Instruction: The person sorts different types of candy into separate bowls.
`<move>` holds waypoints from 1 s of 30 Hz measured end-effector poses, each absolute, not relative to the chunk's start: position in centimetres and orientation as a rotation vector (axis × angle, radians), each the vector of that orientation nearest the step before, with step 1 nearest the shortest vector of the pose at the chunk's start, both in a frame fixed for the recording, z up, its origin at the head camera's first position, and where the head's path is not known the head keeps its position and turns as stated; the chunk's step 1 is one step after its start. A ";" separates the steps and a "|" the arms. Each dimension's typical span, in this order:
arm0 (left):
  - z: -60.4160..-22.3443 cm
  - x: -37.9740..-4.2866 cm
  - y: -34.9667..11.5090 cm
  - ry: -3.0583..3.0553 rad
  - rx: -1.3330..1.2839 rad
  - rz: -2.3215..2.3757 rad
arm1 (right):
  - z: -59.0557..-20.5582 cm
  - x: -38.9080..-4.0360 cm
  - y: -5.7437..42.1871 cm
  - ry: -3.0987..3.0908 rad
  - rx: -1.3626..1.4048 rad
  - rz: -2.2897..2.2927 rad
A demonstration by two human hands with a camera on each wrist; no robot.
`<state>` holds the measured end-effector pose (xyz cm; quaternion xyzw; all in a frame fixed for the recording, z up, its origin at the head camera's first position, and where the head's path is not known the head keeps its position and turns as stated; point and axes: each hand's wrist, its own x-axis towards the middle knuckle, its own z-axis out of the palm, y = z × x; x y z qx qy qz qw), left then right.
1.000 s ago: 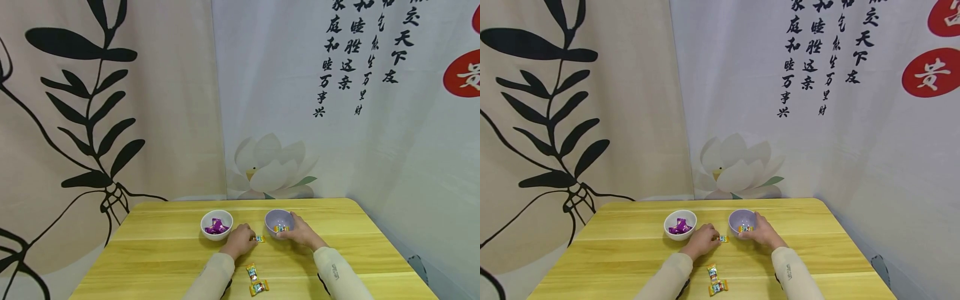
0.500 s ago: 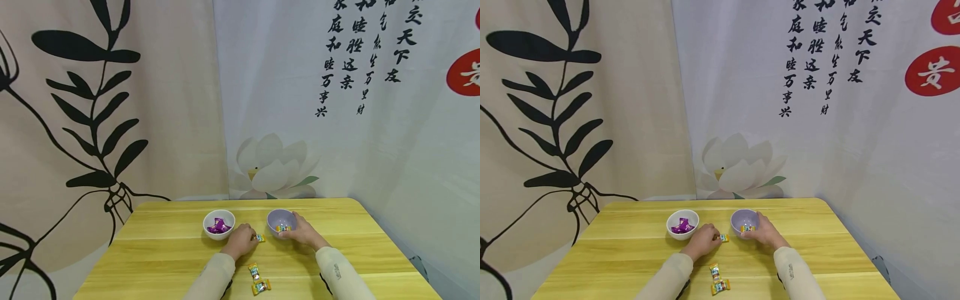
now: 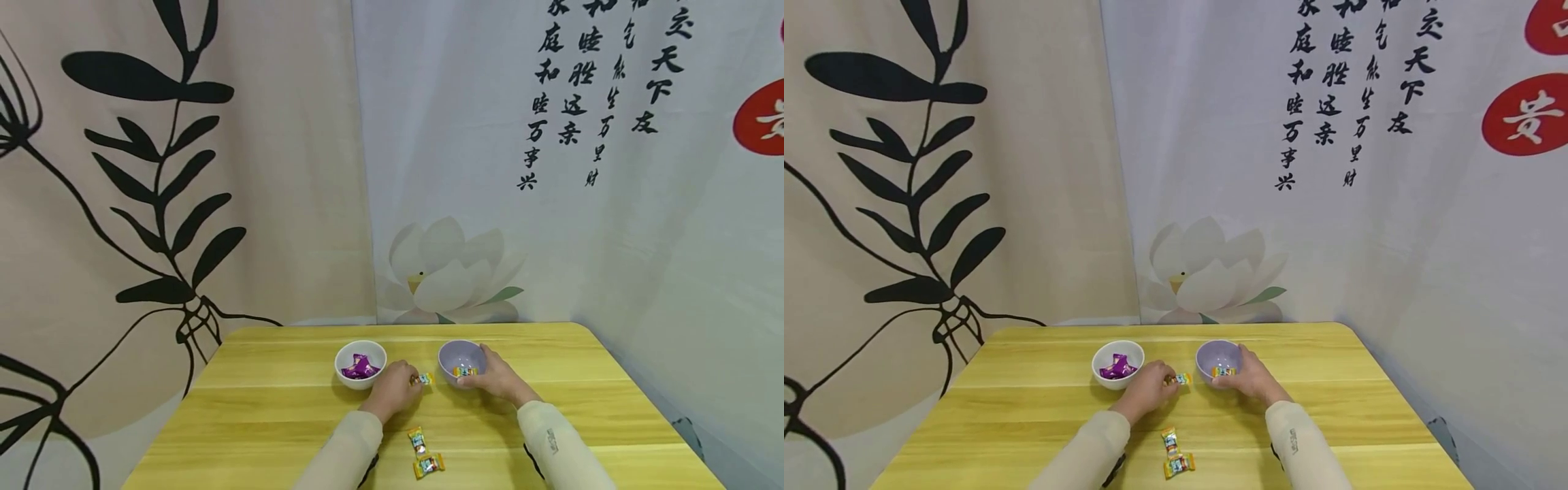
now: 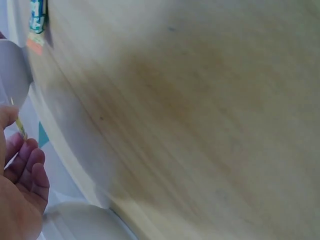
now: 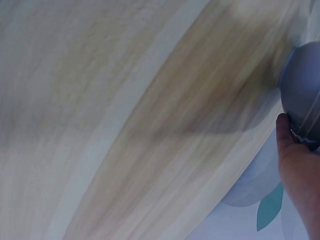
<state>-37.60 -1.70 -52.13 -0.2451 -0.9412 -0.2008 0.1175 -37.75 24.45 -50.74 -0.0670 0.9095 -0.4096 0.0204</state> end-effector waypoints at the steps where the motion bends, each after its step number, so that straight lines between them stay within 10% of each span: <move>1: -52.0 -37.6 -1.6 -2.755 -0.716 -0.597 | -50.7 -37.7 24.5 2.819 -0.205 -1.273; 30: -45.7 -39.5 3.0 -2.714 -0.631 -0.541 | -50.7 -37.9 24.4 2.817 -0.198 -1.272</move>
